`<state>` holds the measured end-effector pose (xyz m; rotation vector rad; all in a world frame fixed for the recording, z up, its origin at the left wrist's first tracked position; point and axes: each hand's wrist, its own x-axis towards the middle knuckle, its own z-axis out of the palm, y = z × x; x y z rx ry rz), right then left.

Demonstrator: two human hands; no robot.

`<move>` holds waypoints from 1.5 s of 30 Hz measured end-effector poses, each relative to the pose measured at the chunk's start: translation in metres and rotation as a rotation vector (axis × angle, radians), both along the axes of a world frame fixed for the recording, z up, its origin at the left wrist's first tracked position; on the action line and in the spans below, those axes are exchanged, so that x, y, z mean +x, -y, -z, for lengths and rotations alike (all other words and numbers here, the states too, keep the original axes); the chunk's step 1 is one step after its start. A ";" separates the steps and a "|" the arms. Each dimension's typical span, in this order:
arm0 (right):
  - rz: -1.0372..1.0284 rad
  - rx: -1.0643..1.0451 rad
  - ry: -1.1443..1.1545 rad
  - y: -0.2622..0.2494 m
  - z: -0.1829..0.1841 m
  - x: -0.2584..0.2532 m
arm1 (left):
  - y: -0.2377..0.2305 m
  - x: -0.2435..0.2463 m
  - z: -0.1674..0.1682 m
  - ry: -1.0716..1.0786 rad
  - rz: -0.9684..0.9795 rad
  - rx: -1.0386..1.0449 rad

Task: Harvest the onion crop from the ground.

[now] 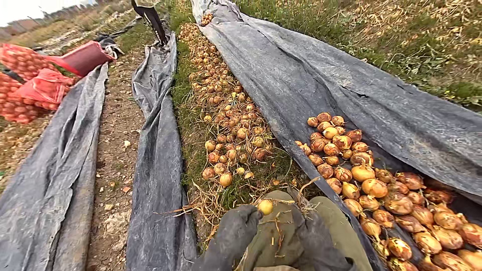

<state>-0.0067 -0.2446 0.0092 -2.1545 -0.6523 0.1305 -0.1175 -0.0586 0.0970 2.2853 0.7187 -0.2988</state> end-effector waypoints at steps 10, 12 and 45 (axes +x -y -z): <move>-0.113 0.021 -0.785 -0.009 -0.007 0.007 | 0.027 0.059 0.007 -0.262 0.519 0.022; -0.170 -0.136 -0.630 -0.009 -0.034 0.025 | 0.012 0.073 0.003 -0.366 0.430 0.129; -0.142 0.310 -0.421 -0.035 -0.007 0.004 | -0.001 0.028 0.014 0.176 0.118 -0.306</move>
